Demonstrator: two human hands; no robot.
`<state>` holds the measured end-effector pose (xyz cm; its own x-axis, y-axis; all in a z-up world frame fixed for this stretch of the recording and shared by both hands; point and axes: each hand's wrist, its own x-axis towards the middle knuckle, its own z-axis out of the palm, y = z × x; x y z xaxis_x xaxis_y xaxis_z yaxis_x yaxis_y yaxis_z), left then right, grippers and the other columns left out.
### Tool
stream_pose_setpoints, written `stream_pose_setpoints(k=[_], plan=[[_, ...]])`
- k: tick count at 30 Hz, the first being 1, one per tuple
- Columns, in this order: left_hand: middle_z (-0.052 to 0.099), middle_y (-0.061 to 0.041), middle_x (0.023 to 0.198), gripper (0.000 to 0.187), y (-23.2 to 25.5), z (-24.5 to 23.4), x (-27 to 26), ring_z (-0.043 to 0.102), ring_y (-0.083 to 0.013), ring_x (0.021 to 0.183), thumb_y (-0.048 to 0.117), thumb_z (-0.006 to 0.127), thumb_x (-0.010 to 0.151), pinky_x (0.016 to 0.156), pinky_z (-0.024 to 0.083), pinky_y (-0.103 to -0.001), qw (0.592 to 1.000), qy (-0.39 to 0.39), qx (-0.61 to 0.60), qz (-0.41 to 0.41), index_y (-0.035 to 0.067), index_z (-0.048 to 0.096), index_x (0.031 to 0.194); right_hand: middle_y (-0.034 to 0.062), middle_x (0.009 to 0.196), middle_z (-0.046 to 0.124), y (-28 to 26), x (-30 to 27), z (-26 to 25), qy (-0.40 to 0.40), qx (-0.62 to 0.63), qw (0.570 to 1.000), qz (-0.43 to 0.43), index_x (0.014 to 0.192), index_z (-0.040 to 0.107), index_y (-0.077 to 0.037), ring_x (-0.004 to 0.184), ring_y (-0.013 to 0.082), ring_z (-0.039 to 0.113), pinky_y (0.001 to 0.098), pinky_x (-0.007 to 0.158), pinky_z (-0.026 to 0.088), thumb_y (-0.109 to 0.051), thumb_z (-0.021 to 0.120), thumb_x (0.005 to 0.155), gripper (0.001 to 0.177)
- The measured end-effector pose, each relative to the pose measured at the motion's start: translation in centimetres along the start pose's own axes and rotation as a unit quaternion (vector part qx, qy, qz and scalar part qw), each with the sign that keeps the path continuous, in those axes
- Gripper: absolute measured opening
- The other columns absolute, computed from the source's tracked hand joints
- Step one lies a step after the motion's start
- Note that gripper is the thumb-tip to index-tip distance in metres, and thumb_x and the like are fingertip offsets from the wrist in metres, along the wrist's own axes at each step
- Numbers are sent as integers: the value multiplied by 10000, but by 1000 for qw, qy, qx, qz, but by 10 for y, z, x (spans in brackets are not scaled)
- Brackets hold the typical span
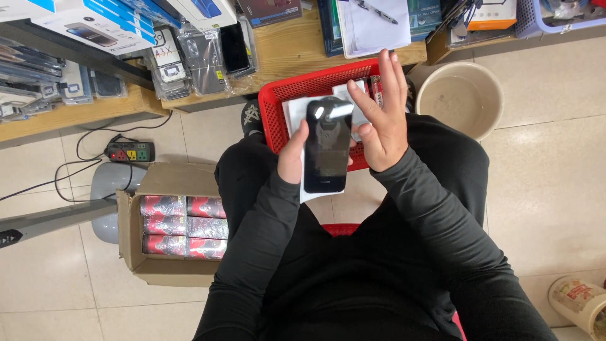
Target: The person is inspecting mobile phone screen protectors by removing them from their protective sleeves, checking them, and putting them back.
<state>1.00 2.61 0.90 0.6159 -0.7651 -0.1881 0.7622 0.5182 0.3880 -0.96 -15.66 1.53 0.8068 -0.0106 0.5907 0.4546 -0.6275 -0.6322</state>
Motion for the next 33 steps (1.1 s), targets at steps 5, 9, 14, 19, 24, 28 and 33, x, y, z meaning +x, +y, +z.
stream_pose_setpoints(k=[5, 9, 14, 19, 24, 28, 33], plan=[[592, -137, 1288, 702, 23, -6, 2, 619, -232, 1068, 560, 474, 968, 839, 512, -291, 992, -43, -101, 66, 12, 451, 1406, 177, 1612, 202, -15, -18, 28, -63, -28, 990, -126, 1463, 458, -344, 1503, 449, 110, 656, 1205, 153, -668, 217, 991, 622], [558, -183, 1335, 822, 36, -49, 8, 661, -266, 1044, 640, 369, 970, 828, 596, -349, 979, -158, -85, 97, -1, 290, 1478, 130, 1558, 355, -37, -36, 54, -96, 17, 972, -214, 1322, 625, -388, 1463, 437, 171, 696, 1107, 106, -683, 269, 948, 594], [458, -186, 1343, 867, 22, -60, 11, 601, -317, 1124, 673, 349, 965, 876, 559, -386, 975, -181, -105, 78, 4, 226, 1502, 121, 1542, 391, -37, -31, 54, -92, 22, 970, -224, 1288, 650, -415, 1452, 436, 211, 713, 1086, 109, -643, 283, 977, 532], [456, -215, 1410, 881, 19, -39, 8, 533, -372, 1270, 666, 343, 978, 1047, 487, -481, 971, -202, -122, 47, 0, 197, 1534, 113, 1538, 404, -30, -27, 48, -85, 8, 972, -218, 1271, 665, -409, 1466, 407, 196, 678, 1111, 89, -663, 259, 972, 564], [646, -152, 1225, 692, 17, -4, -1, 665, -266, 1040, 556, 456, 997, 988, 514, -304, 995, 65, -34, 67, 20, 450, 1434, 106, 1591, 299, -12, -12, 34, -72, -58, 977, -190, 1321, 629, -444, 1480, 424, 74, 677, 1131, 41, -693, 257, 959, 576], [605, -150, 1276, 693, 7, -16, 1, 612, -264, 1109, 554, 445, 988, 1026, 474, -315, 994, 80, 35, 66, 29, 434, 1441, 108, 1605, 256, -4, -2, 22, -52, -66, 982, -171, 1333, 628, -447, 1483, 415, 25, 649, 1147, 29, -689, 233, 963, 593], [481, -143, 1430, 700, -16, -42, 6, 456, -257, 1318, 549, 412, 960, 1140, 352, -348, 963, 121, 234, 59, 59, 386, 1460, 134, 1622, 192, 9, 2, 12, -30, -39, 988, -144, 1350, 640, -398, 1482, 429, -10, 634, 1158, 25, -662, 255, 980, 596]])
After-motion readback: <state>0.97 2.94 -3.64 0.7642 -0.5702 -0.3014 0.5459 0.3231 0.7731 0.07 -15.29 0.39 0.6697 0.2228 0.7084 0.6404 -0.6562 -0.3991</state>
